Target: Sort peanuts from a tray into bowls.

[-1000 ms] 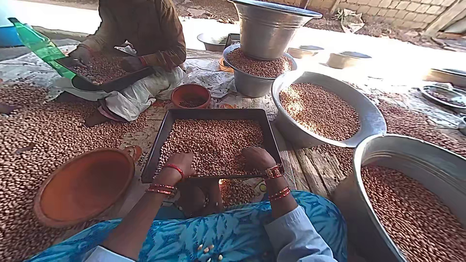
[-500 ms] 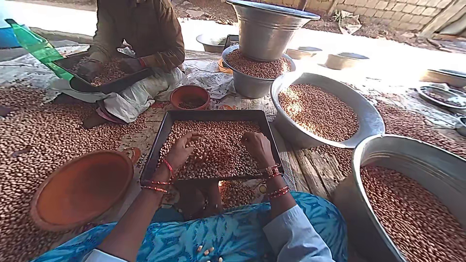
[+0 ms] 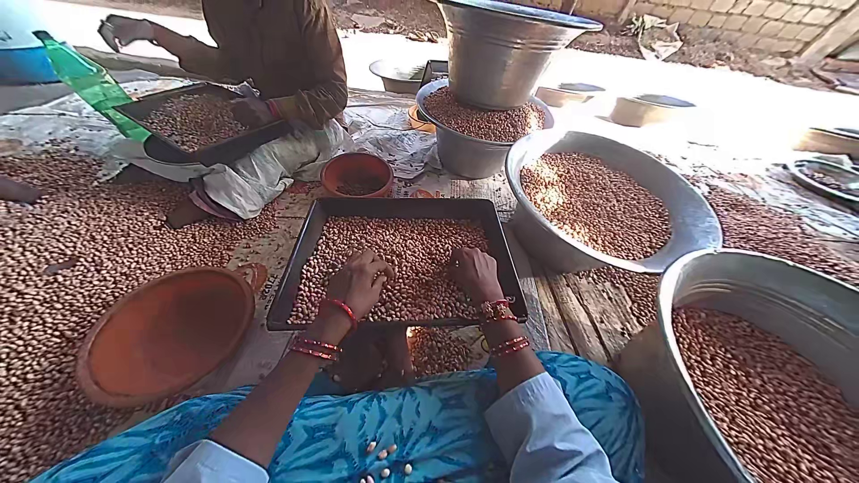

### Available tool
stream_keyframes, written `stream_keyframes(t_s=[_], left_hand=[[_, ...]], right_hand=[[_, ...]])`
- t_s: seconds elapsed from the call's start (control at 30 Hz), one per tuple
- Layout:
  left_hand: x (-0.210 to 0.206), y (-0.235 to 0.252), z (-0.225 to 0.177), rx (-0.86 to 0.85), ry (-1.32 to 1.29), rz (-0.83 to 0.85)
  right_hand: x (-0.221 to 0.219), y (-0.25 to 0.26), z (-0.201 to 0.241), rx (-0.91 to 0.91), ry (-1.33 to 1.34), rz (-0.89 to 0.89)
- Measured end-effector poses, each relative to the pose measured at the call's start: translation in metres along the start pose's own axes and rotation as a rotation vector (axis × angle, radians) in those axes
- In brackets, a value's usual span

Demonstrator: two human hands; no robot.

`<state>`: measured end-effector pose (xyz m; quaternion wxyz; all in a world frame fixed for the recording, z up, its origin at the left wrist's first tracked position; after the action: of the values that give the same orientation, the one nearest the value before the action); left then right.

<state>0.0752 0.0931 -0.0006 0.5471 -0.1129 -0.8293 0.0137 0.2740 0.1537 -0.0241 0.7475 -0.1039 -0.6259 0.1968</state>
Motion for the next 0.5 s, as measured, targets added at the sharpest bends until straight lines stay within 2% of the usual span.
stream_keyframes(t_s=[0.17, 0.33, 0.4, 0.5], left_hand=[[0.011, -0.002, 0.013, 0.067, 0.080, -0.110], [0.008, 0.001, 0.019, 0.102, 0.089, -0.076], [0.003, 0.004, 0.019, 0.113, 0.143, -0.051], [0.000, 0.010, 0.019, 0.144, 0.176, 0.010]], right_hand=[[-0.005, 0.000, 0.000, 0.008, -0.042, 0.018], [-0.008, -0.001, 0.002, 0.030, -0.060, 0.042], [-0.003, -0.001, 0.000, 0.077, 0.008, 0.003], [0.017, -0.002, 0.000, 0.299, 0.322, -0.134]])
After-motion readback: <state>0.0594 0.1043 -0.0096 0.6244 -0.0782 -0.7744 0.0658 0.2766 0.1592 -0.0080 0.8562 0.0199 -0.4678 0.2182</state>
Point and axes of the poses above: each hand's wrist, its own y-axis towards the middle knuckle, its own x-axis out of the back of the hand, z = x × y, the point moved 9 cm from there along y, towards the middle knuckle, and after that the axes turned 8 degrees about z, right-handed, at the moved point
